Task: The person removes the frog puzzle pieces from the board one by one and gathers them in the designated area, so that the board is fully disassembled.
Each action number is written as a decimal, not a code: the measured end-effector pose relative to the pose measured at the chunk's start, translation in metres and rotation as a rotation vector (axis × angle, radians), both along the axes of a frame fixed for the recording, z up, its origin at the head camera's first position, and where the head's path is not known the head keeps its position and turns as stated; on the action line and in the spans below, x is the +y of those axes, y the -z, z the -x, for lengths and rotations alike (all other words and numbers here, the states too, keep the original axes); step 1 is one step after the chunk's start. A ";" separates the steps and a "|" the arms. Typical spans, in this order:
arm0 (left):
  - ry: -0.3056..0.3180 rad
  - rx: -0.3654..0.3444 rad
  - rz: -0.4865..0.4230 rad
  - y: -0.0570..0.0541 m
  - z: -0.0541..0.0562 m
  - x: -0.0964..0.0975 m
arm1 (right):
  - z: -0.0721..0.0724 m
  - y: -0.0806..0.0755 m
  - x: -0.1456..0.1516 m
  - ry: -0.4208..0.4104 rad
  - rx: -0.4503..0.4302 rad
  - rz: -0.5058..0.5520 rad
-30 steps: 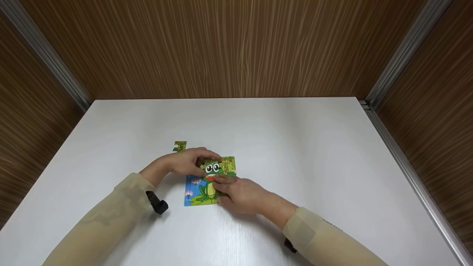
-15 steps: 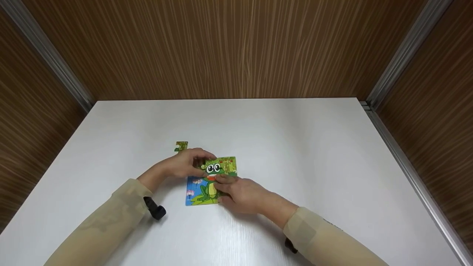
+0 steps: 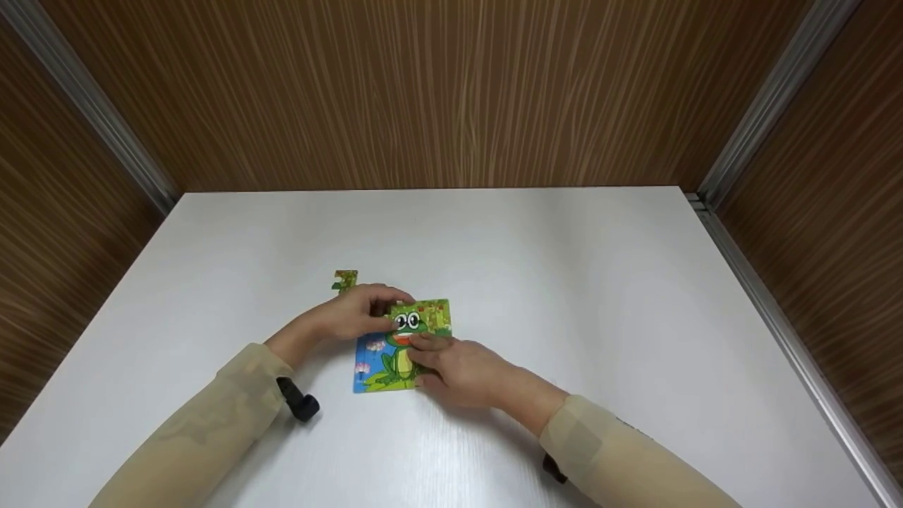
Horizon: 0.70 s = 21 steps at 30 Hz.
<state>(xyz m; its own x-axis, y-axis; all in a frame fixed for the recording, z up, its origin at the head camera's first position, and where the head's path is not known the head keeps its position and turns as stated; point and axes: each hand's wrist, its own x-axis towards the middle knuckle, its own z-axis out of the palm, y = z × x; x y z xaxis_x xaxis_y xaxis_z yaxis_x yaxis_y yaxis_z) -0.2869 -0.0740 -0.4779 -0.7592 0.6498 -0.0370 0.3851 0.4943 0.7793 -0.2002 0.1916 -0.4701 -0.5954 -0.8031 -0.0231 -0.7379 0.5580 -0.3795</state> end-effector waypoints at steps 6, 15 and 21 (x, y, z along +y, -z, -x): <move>-0.019 -0.033 -0.018 0.002 -0.001 0.000 | 0.000 -0.002 0.000 0.019 -0.030 -0.015; -0.024 -0.014 0.039 0.000 -0.005 0.005 | 0.000 0.001 0.001 0.012 -0.024 0.005; 0.014 -0.015 0.033 0.000 -0.006 0.002 | 0.000 0.001 0.003 0.012 -0.026 0.005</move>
<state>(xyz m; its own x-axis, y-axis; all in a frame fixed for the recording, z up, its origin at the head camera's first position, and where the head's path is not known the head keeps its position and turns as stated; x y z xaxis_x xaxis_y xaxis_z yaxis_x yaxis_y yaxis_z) -0.2813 -0.0724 -0.4781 -0.7493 0.6586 -0.0699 0.3804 0.5143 0.7686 -0.2004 0.1942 -0.4709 -0.6039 -0.7963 -0.0344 -0.7214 0.5644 -0.4013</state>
